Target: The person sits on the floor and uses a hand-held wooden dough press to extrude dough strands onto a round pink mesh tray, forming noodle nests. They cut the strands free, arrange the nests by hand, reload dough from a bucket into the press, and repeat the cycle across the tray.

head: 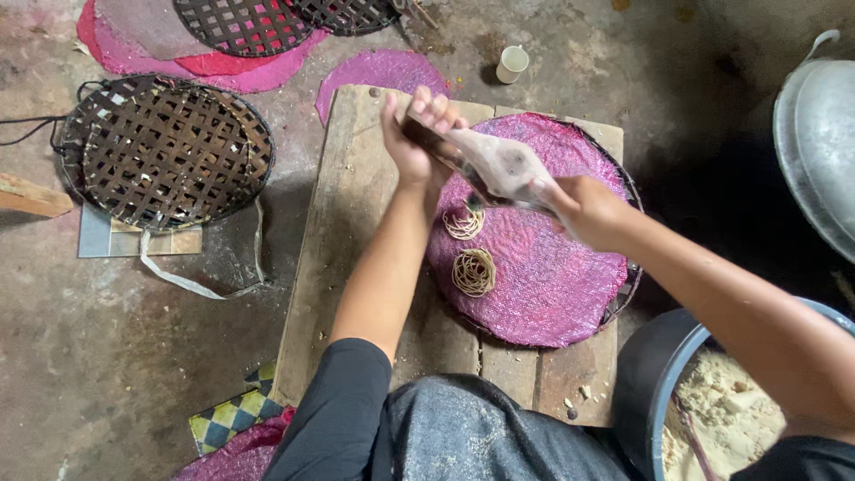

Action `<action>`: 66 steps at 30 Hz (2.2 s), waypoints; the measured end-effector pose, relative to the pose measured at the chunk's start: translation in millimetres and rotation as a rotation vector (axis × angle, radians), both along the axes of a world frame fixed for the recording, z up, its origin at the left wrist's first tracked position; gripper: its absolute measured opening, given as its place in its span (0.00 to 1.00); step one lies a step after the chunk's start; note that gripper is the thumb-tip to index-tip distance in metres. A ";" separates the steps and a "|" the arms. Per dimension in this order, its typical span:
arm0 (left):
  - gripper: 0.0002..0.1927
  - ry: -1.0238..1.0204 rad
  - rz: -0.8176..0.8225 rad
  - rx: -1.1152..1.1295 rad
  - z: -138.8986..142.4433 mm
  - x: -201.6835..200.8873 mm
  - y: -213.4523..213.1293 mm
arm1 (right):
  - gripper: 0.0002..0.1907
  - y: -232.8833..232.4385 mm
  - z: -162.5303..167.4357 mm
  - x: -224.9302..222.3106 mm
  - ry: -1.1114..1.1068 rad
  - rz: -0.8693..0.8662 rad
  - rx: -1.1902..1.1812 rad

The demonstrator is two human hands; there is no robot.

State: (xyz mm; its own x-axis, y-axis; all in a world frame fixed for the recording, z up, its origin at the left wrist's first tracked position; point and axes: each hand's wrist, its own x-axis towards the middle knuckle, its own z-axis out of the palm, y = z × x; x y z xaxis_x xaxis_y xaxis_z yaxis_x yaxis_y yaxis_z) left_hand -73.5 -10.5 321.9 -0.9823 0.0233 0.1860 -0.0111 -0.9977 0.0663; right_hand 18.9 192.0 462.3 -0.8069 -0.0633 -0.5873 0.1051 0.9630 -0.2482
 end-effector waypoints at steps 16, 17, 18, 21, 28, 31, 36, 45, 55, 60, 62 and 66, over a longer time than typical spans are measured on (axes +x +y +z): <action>0.26 -0.114 -0.126 0.067 21.0 -1.7 5.5 | 0.37 38.4 -26.6 -10.7 0.183 0.041 -0.229; 0.29 -0.254 -0.143 0.019 19.9 0.4 3.4 | 0.37 41.0 -28.1 -10.7 0.158 0.042 -0.276; 0.33 -0.399 -0.159 -0.028 16.3 3.6 1.6 | 0.36 44.1 -29.4 -10.5 0.129 0.043 -0.321; 0.33 -0.370 -0.377 -0.802 -6.4 14.4 6.7 | 0.38 54.6 -31.9 -10.9 0.093 0.018 -0.379; 0.39 -0.221 -0.495 -1.442 -57.2 30.0 10.6 | 0.36 60.6 -53.3 -8.6 0.216 -0.047 -0.362; 0.31 0.038 -0.294 -1.540 -54.7 42.7 0.2 | 0.35 65.5 -63.3 -5.5 0.242 -0.104 -0.453; 0.30 0.176 0.056 -2.275 -28.6 82.8 -26.7 | 0.31 83.5 -71.9 -1.6 0.210 -0.131 -0.677; 0.31 0.132 -0.284 -0.013 31.9 22.9 31.4 | 0.33 98.8 -50.7 -7.0 -0.416 -0.272 -0.817; 0.31 0.083 -0.097 0.012 6.6 -80.4 45.0 | 0.35 49.2 -30.3 -63.6 0.195 -0.064 -0.203; 0.31 -0.084 -0.083 0.041 -12.9 -90.6 59.2 | 0.33 61.7 -21.5 -79.4 -0.004 -0.107 -0.082; 0.31 -0.099 -0.059 0.065 -11.4 -93.9 69.2 | 0.35 68.5 -18.1 -90.1 0.112 -0.002 -0.018; 0.31 -0.078 -0.053 0.061 4.5 -109.6 62.1 | 0.38 64.7 -26.8 -100.1 0.451 0.172 -0.015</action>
State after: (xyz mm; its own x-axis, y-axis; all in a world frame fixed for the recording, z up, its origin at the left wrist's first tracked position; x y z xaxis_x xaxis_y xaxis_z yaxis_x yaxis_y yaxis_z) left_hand -183.0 51.6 326.4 -0.9915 0.0662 0.1121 -0.0663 -0.9978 0.0022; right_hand -81.2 256.7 435.4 -0.9580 -0.2238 -0.1792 -0.1765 0.9530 -0.2463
